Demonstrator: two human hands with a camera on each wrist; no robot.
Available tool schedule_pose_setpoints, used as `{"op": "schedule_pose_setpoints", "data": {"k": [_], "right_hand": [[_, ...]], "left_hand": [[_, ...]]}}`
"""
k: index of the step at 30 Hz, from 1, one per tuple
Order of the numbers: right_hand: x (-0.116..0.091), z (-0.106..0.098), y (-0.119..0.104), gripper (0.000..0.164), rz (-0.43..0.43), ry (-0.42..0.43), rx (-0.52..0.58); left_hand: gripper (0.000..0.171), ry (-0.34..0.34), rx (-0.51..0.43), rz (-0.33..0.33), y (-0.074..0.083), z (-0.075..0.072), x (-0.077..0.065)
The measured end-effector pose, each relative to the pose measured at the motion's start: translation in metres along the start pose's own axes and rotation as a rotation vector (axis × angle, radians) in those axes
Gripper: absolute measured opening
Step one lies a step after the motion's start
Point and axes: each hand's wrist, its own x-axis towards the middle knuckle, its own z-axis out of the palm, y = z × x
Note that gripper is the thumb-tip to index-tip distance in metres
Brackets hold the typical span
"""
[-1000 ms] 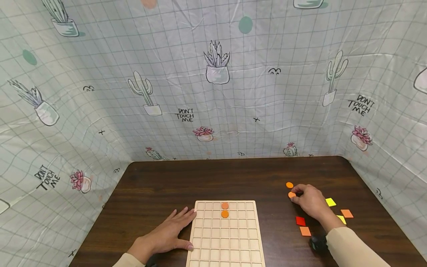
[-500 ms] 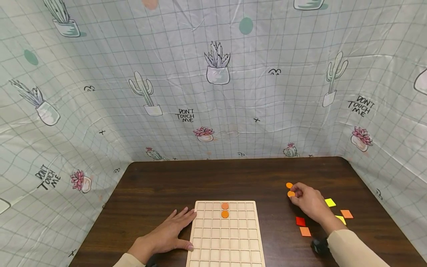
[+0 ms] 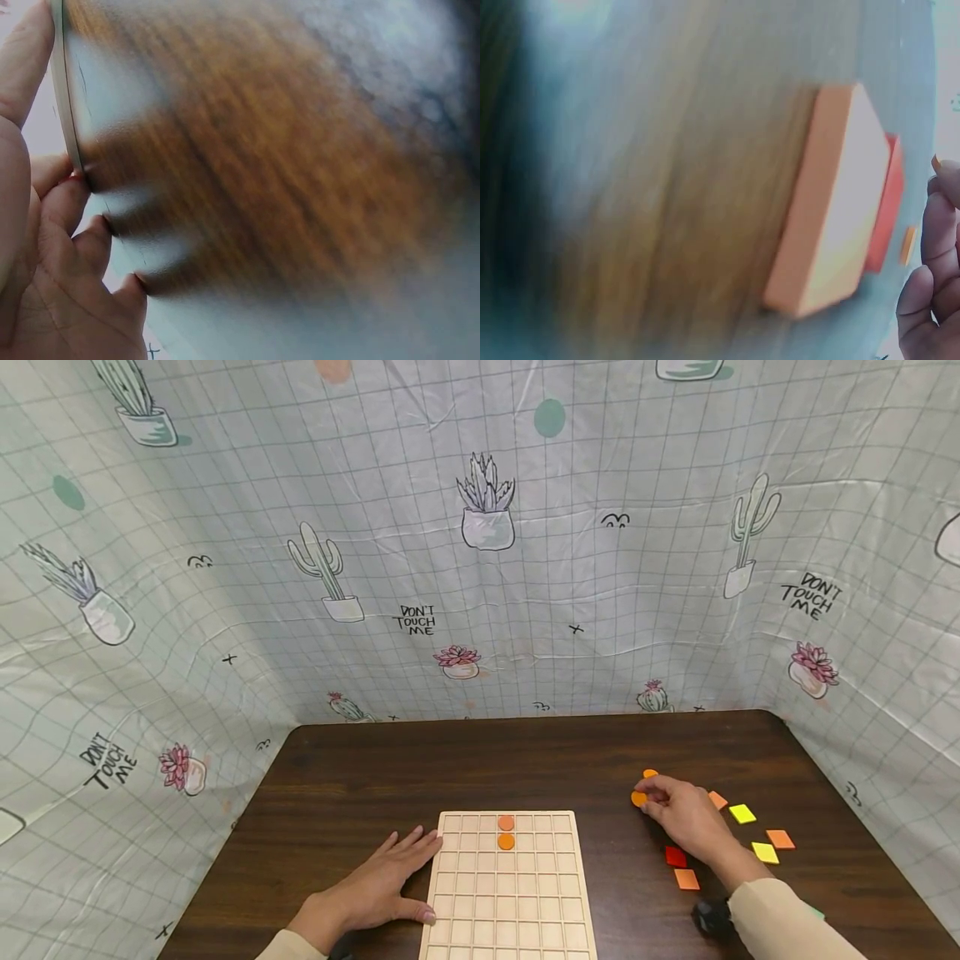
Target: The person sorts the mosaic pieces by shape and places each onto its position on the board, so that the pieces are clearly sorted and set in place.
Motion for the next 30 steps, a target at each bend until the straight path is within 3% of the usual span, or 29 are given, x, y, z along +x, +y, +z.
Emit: {"op": "schedule_pose_setpoints", "data": {"k": [15,30], "right_hand": [[-0.007,0.018,-0.037,0.020,-0.055,0.005,0.099],[-0.013,0.040,-0.064,0.018,-0.041,0.000,0.227]], "left_hand": [[0.100,0.000,0.023,0.001,-0.001,0.000,0.002],[0.101,-0.003,0.021,-0.006,-0.001,0.000,0.002]]}}
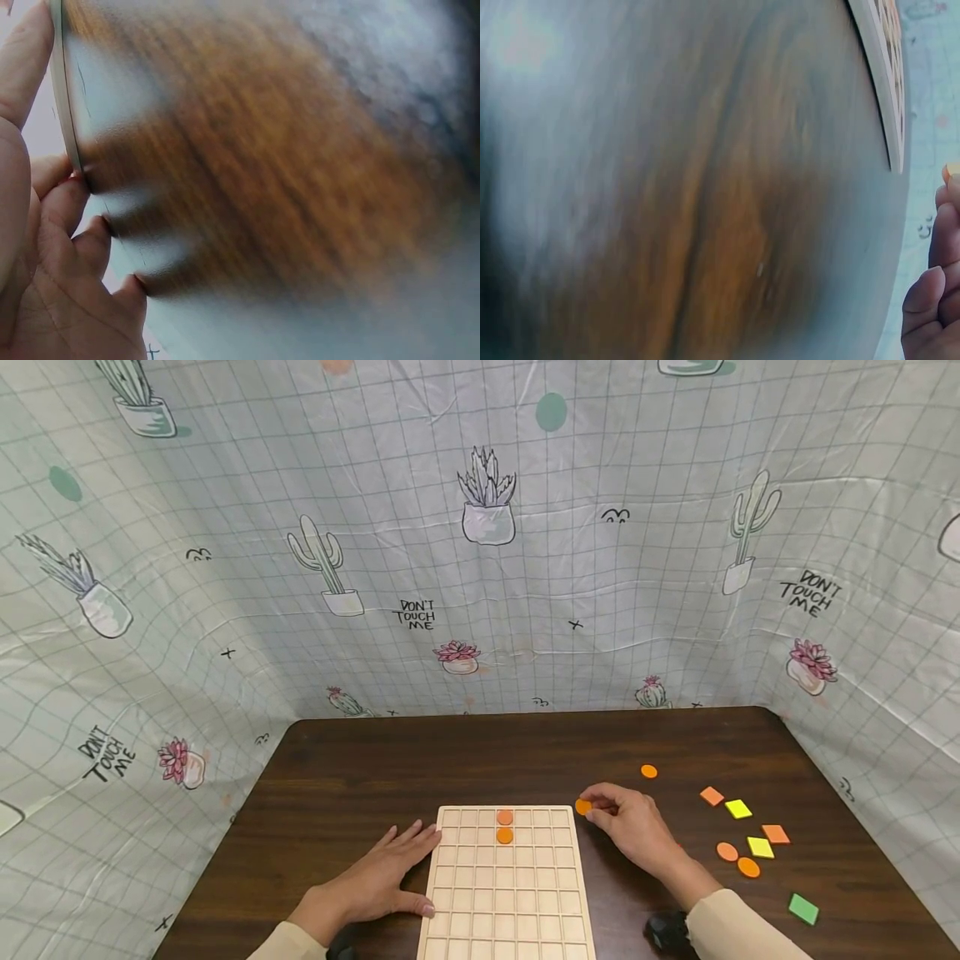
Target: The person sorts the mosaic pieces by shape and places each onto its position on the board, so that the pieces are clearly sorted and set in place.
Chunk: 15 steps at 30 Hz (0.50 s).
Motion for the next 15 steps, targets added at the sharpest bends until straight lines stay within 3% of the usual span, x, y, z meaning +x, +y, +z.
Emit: {"op": "schedule_pose_setpoints", "data": {"k": [15], "right_hand": [[-0.004,0.024,-0.028,0.017,0.000,-0.049,0.068]], "left_hand": [[0.099,-0.006,0.008,0.006,0.000,-0.001,0.000]]}}
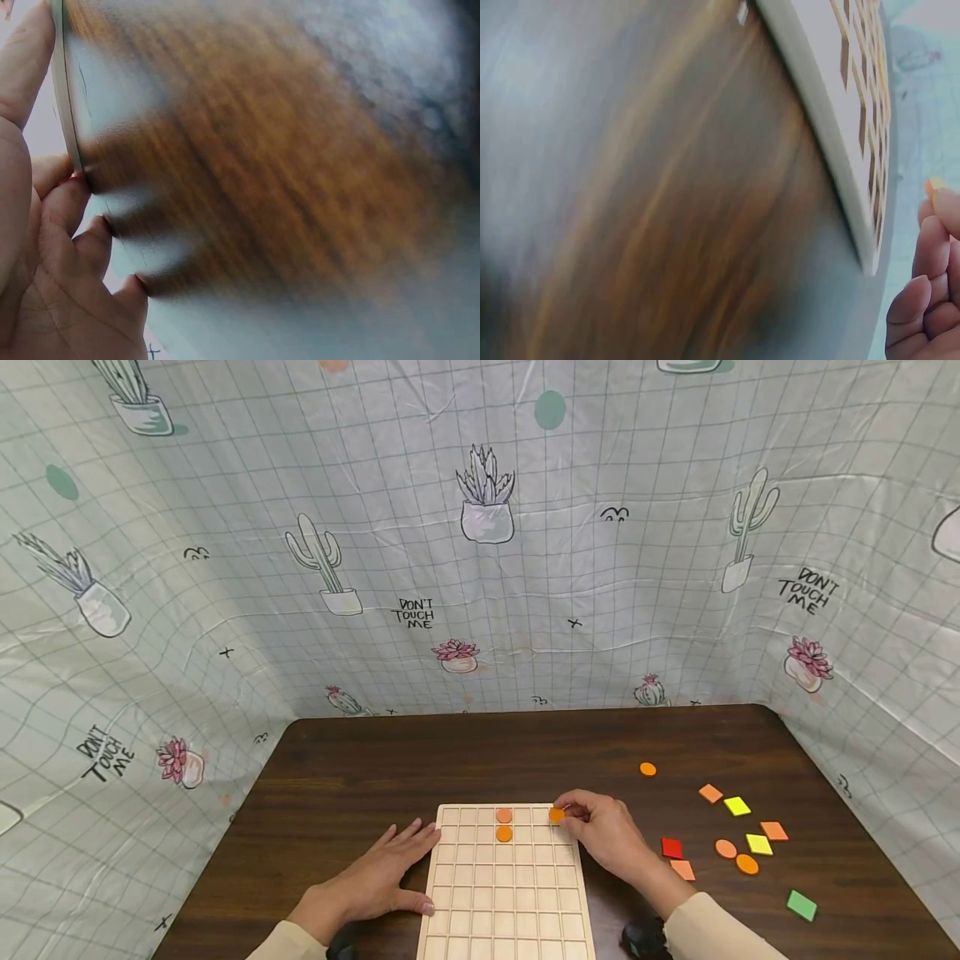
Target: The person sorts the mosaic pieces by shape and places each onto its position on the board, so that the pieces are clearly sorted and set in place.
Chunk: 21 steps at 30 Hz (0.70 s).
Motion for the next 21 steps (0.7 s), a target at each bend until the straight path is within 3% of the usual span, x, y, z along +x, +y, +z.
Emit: {"op": "schedule_pose_setpoints", "data": {"k": [15,21], "right_hand": [[-0.003,0.028,-0.022,0.016,-0.089,-0.059,0.032],[-0.004,0.038,-0.027,0.016,-0.083,-0.082,0.022]], "left_hand": [[0.099,0.004,0.000,0.009,-0.001,0.000,-0.002],[0.099,0.002,-0.004,0.009,-0.001,0.001,-0.001]]}}
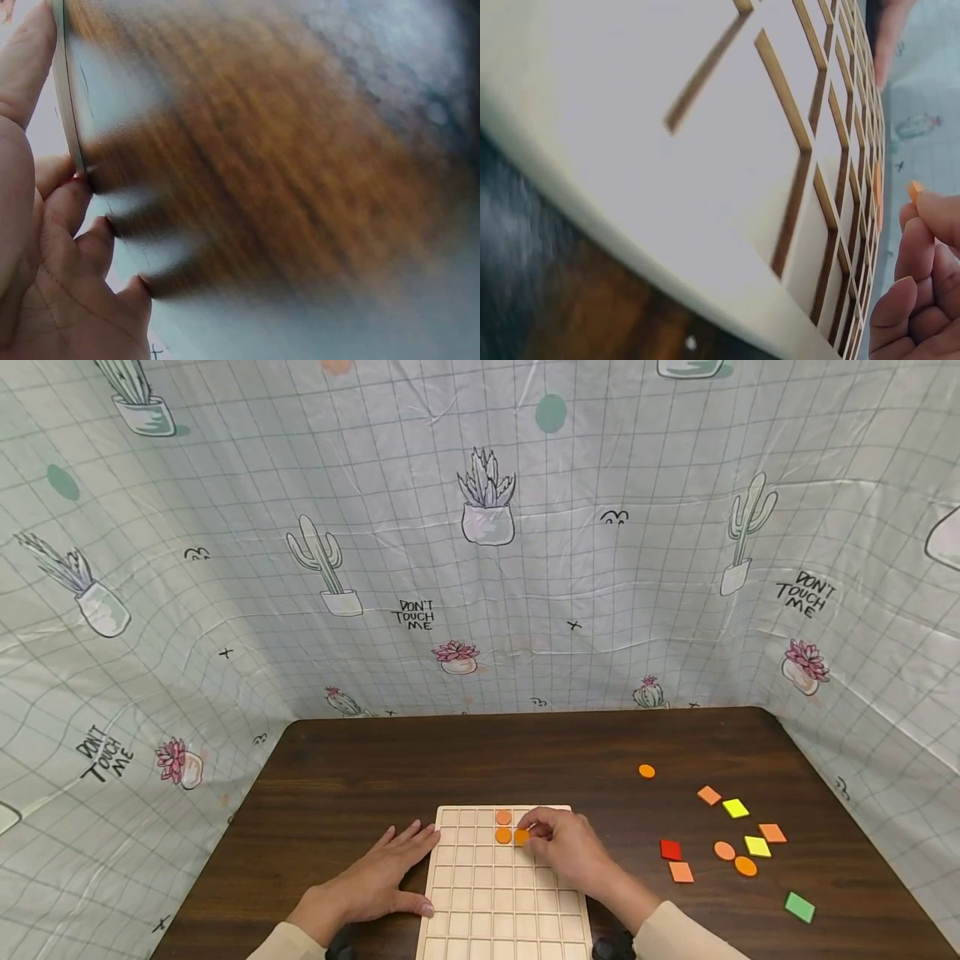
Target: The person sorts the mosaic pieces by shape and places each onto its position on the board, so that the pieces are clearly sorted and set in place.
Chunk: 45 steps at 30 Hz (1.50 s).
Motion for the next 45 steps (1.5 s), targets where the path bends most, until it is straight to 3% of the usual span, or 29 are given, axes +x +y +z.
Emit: {"op": "schedule_pose_setpoints", "data": {"k": [20,45], "right_hand": [[-0.001,0.020,-0.007,0.014,-0.040,-0.069,0.044],[-0.002,0.026,-0.011,0.012,-0.038,-0.085,-0.045]], "left_hand": [[0.098,0.011,-0.019,-0.001,0.000,0.001,0.000],[0.099,0.037,0.001,0.010,0.001,0.001,-0.001]]}}
